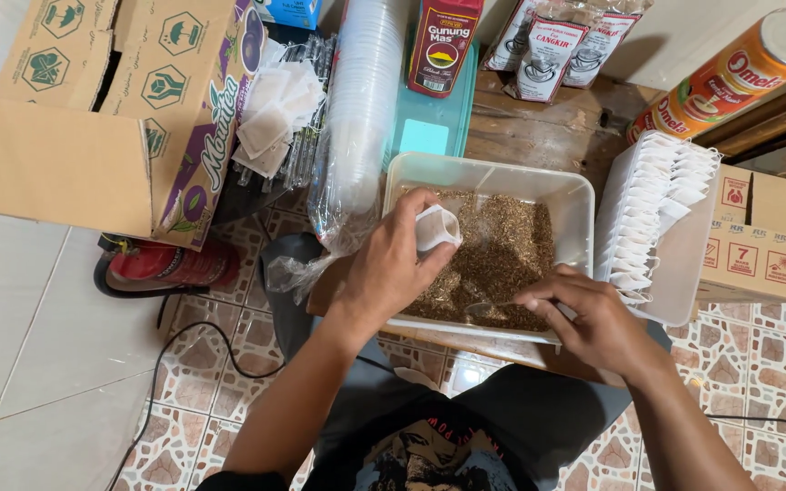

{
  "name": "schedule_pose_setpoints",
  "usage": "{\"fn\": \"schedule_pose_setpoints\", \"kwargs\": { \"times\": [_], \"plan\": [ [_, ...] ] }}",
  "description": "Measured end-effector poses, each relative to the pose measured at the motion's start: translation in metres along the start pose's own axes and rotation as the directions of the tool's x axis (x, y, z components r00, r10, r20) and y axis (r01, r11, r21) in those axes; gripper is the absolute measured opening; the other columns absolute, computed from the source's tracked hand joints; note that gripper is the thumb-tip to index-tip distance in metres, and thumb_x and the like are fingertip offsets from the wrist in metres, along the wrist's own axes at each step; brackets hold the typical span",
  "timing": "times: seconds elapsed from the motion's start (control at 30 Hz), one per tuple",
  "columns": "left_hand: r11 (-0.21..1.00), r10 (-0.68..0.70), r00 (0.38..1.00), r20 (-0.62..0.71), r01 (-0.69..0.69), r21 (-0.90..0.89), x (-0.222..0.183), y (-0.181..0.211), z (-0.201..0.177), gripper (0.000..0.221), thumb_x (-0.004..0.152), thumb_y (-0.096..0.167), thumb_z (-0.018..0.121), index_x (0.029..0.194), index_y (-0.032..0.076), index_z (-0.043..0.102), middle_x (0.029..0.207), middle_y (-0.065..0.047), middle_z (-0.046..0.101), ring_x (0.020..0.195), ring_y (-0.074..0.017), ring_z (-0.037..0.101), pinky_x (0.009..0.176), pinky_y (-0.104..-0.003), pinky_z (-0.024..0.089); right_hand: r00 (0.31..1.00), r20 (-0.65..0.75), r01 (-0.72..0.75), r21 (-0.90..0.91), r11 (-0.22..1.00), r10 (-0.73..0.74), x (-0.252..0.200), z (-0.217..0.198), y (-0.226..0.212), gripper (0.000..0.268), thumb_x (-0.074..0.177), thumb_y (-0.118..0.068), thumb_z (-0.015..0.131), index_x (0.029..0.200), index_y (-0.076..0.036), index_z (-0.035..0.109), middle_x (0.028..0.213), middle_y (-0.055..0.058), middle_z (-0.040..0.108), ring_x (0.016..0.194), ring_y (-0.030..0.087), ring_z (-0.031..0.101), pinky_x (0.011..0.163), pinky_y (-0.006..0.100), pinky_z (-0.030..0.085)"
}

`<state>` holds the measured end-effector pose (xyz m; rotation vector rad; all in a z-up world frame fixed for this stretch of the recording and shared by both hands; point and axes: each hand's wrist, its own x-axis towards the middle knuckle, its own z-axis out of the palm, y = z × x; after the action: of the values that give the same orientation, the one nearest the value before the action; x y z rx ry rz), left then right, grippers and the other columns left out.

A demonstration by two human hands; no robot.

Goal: Filling small white tea bags with loose tea leaves using a spoon from a large container.

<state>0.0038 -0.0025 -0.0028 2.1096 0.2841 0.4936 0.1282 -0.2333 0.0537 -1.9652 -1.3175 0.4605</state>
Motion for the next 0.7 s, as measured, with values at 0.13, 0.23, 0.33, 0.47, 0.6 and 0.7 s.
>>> {"fn": "schedule_pose_setpoints", "kwargs": {
  "times": [0.13, 0.23, 0.33, 0.47, 0.6, 0.7],
  "plan": [
    [0.999, -0.012, 0.999, 0.033, 0.011, 0.039, 0.0, -0.001, 0.007, 0.06, 0.088, 0.01, 0.078, 0.137, 0.004, 0.044, 0.112, -0.033, 0.066, 0.099, -0.0484, 0.07, 0.069, -0.049, 0.065, 0.999, -0.02, 0.049, 0.006, 0.999, -0.049, 0.005, 0.015, 0.02, 0.009, 0.09, -0.007, 0.069, 0.093, -0.004, 0.078, 0.073, 0.015, 0.075, 0.069, 0.025, 0.064, 0.065, 0.037, 0.052],
    [0.998, 0.012, 1.0, 0.019, -0.013, 0.058, 0.003, 0.007, 0.001, 0.059, 0.088, 0.008, 0.077, 0.138, 0.005, 0.044, 0.113, -0.033, 0.066, 0.1, -0.0473, 0.07, 0.07, -0.049, 0.065, 0.995, -0.09, 0.051, -0.009, 0.999, -0.052, 0.013, 0.02, 0.028, 0.01, 0.09, -0.007, 0.07, 0.095, -0.005, 0.079, 0.072, 0.014, 0.075, 0.068, 0.025, 0.062, 0.064, 0.036, 0.05],
    [0.995, 0.07, 0.997, -0.022, -0.069, 0.066, 0.004, 0.012, -0.001, 0.058, 0.086, 0.003, 0.077, 0.137, 0.002, 0.048, 0.114, -0.033, 0.066, 0.1, -0.0491, 0.069, 0.072, -0.054, 0.064, 0.992, -0.127, -0.021, -0.075, 0.997, 0.011, 0.026, 0.021, 0.032, 0.012, 0.097, -0.01, 0.067, 0.1, -0.004, 0.077, 0.079, 0.014, 0.074, 0.074, 0.025, 0.065, 0.071, 0.034, 0.053],
    [0.993, 0.086, 0.996, 0.002, -0.086, 0.077, 0.005, 0.017, -0.003, 0.059, 0.085, 0.002, 0.079, 0.137, 0.001, 0.051, 0.114, -0.032, 0.066, 0.101, -0.0484, 0.069, 0.075, -0.054, 0.064, 0.996, -0.075, -0.059, -0.02, 0.998, 0.057, 0.038, 0.021, 0.016, 0.012, 0.096, -0.003, 0.065, 0.1, 0.0, 0.076, 0.08, 0.018, 0.073, 0.074, 0.028, 0.067, 0.066, 0.037, 0.054],
    [0.995, 0.073, 0.997, 0.018, -0.075, 0.066, 0.007, 0.02, -0.007, 0.06, 0.085, 0.003, 0.079, 0.138, 0.001, 0.051, 0.116, -0.032, 0.065, 0.102, -0.0476, 0.068, 0.077, -0.054, 0.064, 0.993, -0.043, -0.104, 0.087, 0.991, 0.108, 0.035, 0.021, 0.027, 0.011, 0.094, -0.001, 0.065, 0.098, 0.004, 0.073, 0.077, 0.02, 0.073, 0.071, 0.03, 0.067, 0.062, 0.04, 0.054],
    [0.993, 0.083, 0.996, 0.041, -0.086, 0.083, 0.005, 0.021, -0.007, 0.06, 0.085, 0.003, 0.079, 0.139, 0.0, 0.053, 0.118, -0.028, 0.065, 0.105, -0.0438, 0.068, 0.081, -0.052, 0.063, 0.98, -0.002, -0.196, 0.101, 0.975, 0.197, 0.032, 0.021, 0.014, 0.014, 0.093, 0.001, 0.063, 0.101, 0.004, 0.074, 0.074, 0.02, 0.073, 0.057, 0.026, 0.062, 0.055, 0.037, 0.052]
  ]
}}
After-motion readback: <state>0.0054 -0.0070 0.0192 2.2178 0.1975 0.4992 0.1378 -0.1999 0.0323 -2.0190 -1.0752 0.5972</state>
